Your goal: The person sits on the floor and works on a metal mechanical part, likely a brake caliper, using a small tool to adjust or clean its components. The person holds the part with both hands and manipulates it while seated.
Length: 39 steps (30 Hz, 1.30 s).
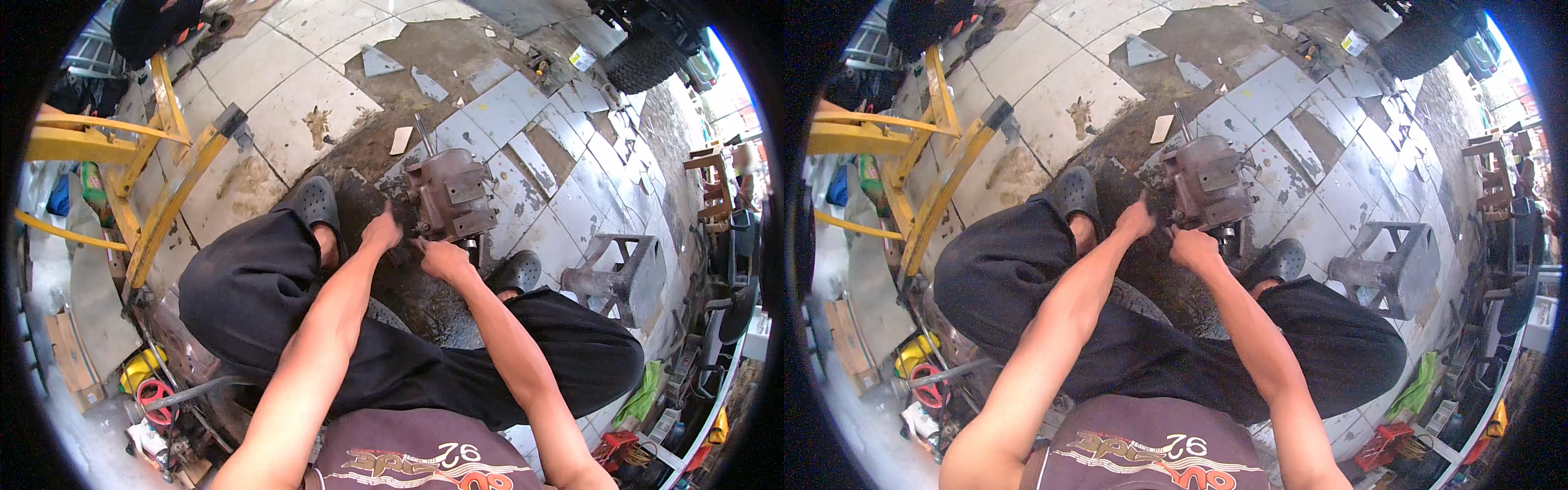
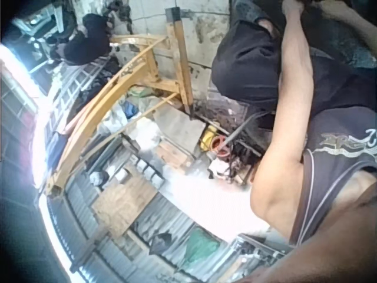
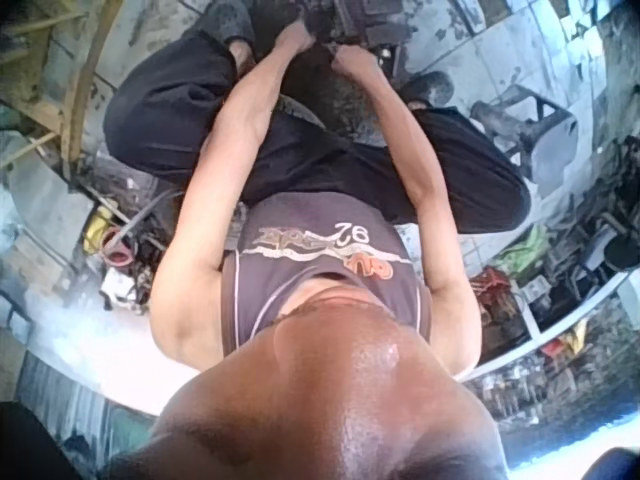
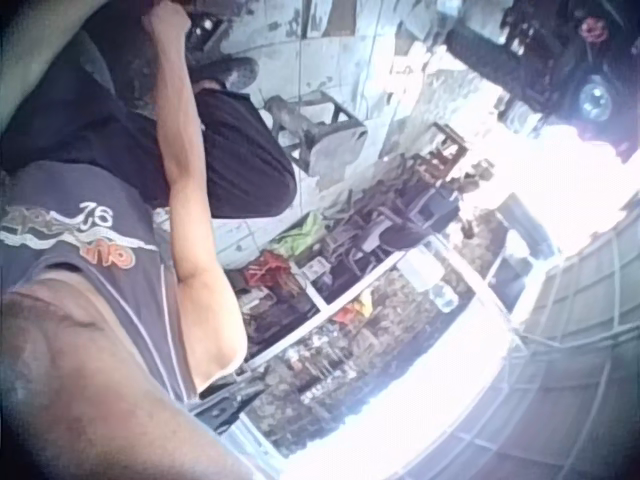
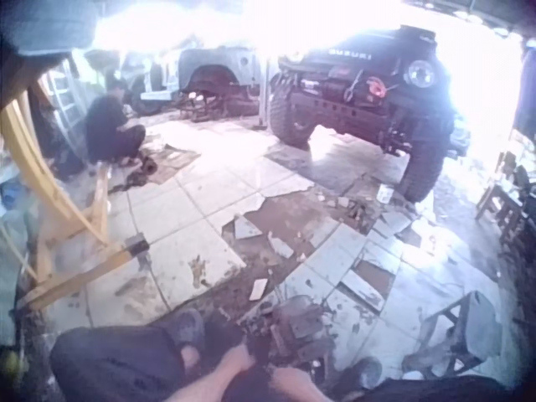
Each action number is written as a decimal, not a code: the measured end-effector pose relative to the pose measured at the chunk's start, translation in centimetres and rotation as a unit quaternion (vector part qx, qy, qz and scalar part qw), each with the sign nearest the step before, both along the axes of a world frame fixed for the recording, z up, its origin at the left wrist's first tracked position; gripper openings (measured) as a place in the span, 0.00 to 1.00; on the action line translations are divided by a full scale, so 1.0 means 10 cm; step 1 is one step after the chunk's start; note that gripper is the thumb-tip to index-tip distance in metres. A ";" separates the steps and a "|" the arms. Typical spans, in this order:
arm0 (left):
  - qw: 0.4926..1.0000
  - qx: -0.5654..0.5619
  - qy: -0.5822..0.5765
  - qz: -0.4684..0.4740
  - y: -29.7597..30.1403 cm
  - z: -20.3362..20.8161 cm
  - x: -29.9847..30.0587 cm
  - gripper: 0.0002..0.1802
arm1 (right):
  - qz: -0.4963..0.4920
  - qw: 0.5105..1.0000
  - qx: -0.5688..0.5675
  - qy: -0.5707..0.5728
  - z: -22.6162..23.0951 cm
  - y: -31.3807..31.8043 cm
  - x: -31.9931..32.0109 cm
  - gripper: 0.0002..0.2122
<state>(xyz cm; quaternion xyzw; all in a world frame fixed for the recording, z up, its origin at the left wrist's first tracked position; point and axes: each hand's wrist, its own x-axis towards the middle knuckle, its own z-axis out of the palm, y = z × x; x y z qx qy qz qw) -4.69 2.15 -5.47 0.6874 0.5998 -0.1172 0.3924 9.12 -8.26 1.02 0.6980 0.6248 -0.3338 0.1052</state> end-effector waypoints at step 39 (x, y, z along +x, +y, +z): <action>0.731 -0.174 -0.478 0.456 -0.95 -0.18 0.29 0.10 | -0.377 0.866 0.286 0.160 -0.43 -0.51 0.18 0.15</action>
